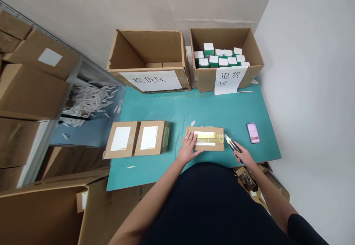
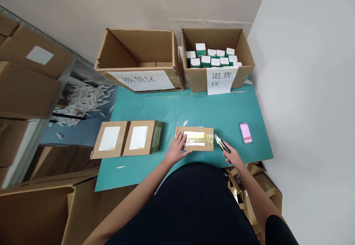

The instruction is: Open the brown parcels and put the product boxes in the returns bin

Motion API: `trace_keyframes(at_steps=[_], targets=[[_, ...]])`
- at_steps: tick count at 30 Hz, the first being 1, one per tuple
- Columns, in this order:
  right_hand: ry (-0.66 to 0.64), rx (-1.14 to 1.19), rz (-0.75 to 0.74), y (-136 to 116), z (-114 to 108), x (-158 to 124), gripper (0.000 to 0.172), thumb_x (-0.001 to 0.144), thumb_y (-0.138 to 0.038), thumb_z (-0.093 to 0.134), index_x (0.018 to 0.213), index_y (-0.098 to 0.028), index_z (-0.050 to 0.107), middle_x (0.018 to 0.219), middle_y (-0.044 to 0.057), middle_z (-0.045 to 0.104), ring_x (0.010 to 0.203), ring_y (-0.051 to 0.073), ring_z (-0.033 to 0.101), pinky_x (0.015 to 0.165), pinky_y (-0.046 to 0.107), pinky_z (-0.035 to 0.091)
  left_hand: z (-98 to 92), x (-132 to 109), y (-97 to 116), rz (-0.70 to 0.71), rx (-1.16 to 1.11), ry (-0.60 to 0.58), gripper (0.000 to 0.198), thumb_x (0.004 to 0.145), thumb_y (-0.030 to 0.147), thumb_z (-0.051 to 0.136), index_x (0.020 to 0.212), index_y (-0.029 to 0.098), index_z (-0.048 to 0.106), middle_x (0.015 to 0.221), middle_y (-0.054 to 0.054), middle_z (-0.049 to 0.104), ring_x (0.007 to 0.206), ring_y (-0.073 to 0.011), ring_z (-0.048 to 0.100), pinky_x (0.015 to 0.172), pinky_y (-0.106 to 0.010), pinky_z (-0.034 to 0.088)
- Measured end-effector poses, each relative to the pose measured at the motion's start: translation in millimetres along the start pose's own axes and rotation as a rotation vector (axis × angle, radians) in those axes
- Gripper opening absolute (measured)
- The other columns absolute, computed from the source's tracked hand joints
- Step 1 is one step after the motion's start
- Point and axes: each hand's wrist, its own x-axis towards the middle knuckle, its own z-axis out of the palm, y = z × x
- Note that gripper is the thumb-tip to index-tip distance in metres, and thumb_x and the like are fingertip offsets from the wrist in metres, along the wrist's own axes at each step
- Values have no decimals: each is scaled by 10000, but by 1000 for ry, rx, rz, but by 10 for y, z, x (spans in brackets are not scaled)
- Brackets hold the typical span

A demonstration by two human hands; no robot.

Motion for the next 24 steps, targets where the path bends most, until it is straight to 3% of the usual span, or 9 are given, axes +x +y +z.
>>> trace_keyframes(at_steps=[17,24], targets=[[44,-36,37,114,173,-151,848,773,-428,595,1570,-270,353,695,-71,585,406,73,482,364,186,363,25,-11,-10,2,-12,3,1018,830,678,633,1607,161,225,1633,-204,307,1540,-393,194,1213,-565,252],[-14,-58,42,239,267,-191,833,756,-413,600,1546,-251,389,702,-65,598,394,77,473,364,201,371,-4,15,-12,-16,-25,-25,995,843,671,623,1611,188,213,1642,-190,295,1537,-383,213,1209,-567,261]])
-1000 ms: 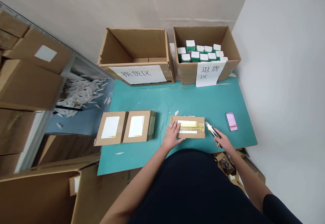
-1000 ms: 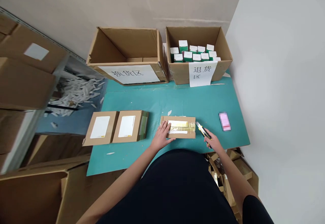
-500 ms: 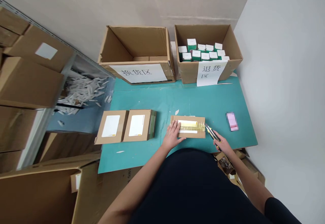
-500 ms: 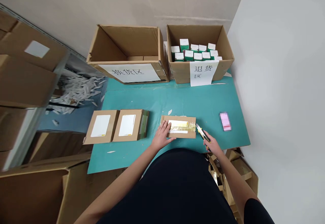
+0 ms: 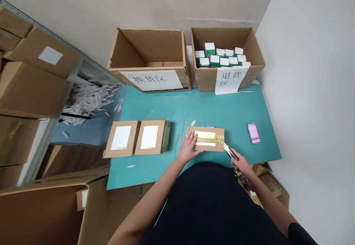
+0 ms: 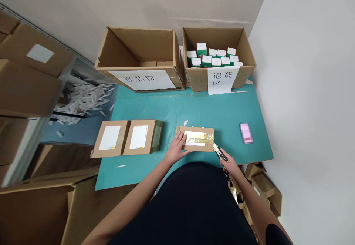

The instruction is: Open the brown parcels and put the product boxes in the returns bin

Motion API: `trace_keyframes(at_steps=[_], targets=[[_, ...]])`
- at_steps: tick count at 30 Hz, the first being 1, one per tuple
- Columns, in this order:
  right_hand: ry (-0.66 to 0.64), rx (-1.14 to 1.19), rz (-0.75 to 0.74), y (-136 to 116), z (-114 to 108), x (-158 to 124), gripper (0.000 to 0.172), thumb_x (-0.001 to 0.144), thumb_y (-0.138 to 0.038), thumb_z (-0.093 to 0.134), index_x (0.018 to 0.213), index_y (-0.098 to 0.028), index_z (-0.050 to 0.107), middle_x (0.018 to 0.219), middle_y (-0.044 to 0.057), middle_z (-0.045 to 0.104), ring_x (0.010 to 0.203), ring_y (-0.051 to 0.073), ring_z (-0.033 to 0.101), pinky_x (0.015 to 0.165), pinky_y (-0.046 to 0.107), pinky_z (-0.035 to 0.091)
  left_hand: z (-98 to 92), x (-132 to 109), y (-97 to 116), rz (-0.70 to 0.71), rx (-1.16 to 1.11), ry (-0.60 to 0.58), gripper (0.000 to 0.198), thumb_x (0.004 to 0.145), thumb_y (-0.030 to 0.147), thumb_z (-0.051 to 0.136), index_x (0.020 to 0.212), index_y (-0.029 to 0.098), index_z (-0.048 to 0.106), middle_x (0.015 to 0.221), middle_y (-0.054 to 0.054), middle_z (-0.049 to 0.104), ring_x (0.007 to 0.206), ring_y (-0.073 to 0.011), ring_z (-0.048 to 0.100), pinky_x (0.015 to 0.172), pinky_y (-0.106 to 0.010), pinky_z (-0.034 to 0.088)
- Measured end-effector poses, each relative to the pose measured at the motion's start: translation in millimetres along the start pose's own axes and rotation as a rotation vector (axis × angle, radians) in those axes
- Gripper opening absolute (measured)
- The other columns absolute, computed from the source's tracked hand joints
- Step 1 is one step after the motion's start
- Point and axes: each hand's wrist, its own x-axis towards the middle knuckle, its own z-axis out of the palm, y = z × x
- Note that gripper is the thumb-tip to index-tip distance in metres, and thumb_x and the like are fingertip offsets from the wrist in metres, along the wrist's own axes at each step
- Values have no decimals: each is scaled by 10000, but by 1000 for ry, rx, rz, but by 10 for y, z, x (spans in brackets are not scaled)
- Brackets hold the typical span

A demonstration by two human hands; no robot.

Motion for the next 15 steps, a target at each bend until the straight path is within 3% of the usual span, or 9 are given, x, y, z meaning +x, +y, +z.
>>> trace_keyframes(at_steps=[7,11,15], targets=[[1,-13,-10,-60,-327,-51,789,754,-408,616,1504,-234,445,703,-56,613,411,87,481,400,227,400,0,-24,0,7,2,19,1024,828,666,648,1617,192,198,1643,-182,298,1538,-374,215,1218,-556,255],[116,5,-72,27,-467,3,763,758,-461,630,1455,-198,464,703,-33,621,516,136,554,462,252,456,14,-42,2,9,5,30,1029,827,668,649,1615,179,204,1641,-186,300,1541,-374,205,1219,-555,255],[271,-14,-89,117,-390,209,725,683,-567,692,1295,-207,546,846,15,646,595,147,567,525,279,505,15,-43,22,1,2,33,1022,831,671,643,1611,170,214,1641,-188,299,1542,-375,202,1223,-550,253]])
